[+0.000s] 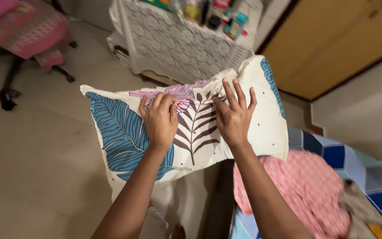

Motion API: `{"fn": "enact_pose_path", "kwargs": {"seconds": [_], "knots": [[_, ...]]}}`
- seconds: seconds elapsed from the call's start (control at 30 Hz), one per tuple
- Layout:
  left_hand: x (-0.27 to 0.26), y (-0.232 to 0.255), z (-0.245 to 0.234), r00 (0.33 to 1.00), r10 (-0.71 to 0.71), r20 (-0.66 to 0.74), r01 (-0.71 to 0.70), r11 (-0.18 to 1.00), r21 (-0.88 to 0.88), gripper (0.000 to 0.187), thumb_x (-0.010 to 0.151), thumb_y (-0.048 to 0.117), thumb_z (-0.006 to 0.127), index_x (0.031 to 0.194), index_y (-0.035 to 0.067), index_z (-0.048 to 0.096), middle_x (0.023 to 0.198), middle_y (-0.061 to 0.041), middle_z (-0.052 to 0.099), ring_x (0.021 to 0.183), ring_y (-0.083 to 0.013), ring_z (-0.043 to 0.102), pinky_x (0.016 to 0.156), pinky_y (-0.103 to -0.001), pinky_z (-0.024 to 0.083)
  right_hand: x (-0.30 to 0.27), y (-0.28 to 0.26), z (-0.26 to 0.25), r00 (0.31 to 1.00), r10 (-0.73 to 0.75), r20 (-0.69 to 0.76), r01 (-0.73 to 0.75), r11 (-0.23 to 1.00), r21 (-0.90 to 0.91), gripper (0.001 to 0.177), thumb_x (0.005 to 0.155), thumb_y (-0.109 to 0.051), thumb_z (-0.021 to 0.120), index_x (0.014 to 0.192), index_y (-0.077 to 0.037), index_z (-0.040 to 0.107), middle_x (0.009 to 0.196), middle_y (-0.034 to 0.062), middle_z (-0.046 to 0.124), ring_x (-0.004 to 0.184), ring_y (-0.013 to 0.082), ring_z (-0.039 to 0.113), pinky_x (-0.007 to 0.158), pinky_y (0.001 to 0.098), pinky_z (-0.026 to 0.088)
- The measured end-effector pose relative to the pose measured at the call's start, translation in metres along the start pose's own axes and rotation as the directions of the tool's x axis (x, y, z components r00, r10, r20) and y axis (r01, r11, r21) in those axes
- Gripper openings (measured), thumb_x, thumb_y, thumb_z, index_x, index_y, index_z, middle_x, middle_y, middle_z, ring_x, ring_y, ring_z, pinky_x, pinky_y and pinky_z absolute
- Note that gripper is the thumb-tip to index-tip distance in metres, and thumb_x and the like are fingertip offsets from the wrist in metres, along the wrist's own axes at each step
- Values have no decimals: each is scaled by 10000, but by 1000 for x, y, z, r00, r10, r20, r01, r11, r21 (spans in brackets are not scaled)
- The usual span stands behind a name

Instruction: The person folds several garments on a bed, including a beige top, a pink top, and a black top, then places them on a nearby table. The person also picks up and moves two pillows from the bed to the table.

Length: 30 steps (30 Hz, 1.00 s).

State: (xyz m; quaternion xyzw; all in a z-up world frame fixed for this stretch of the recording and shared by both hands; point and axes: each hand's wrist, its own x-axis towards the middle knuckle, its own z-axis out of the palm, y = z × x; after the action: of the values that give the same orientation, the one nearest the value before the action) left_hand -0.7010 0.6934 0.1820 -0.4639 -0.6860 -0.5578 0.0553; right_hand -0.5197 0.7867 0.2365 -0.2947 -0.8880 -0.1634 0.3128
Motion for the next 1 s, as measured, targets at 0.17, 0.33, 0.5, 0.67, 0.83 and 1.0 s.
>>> {"fn": "enact_pose_path", "kwargs": {"seconds": [0.17,0.33,0.5,0.67,0.83,1.0], "knots": [[55,-59,-15,999,14,-50,-11,999,44,59,918,97,695,968,119,674,974,-14,641,996,-238,631,1184,-537,268,59,-25,63,1000,-23,12,23,999,41,153,881,-118,760,1027,-148,794,1575,63,517,1506,317,398,1249,622,148],[115,-120,-24,997,45,-60,-39,994,98,55,886,110,711,930,128,682,927,-6,631,985,-235,600,1163,-554,269,114,-53,125,1000,-6,10,5,997,81,151,868,-119,752,1011,-144,794,1582,58,504,1507,320,390,1250,641,136],[160,-176,-25,994,22,-112,-3,986,170,64,891,120,714,946,140,687,978,1,628,1042,-235,577,1166,-589,256,161,-74,183,999,-38,38,33,991,128,156,857,-119,751,1005,-135,798,1598,60,487,1517,322,365,1248,649,130],[210,-218,-17,989,-41,-139,73,970,232,60,894,145,716,947,165,694,1093,-15,589,1147,-255,527,1181,-655,208,212,-82,232,996,-74,53,62,980,190,138,855,-96,741,984,-112,790,1617,88,460,1551,362,310,1253,663,115],[258,-252,-8,964,-83,-253,153,950,271,64,884,182,716,944,175,694,1177,-68,534,1258,-308,479,1185,-711,142,273,-80,287,987,-159,12,151,958,244,138,866,-95,745,997,-97,786,1622,103,449,1551,376,311,1255,668,121],[334,-278,2,938,-68,-339,183,929,322,81,887,161,697,968,161,699,1201,-66,530,1276,-328,465,1177,-728,137,356,-80,323,969,-243,-47,246,928,281,69,864,-95,756,927,-106,781,1594,94,470,1546,374,328,1264,668,124]]}}
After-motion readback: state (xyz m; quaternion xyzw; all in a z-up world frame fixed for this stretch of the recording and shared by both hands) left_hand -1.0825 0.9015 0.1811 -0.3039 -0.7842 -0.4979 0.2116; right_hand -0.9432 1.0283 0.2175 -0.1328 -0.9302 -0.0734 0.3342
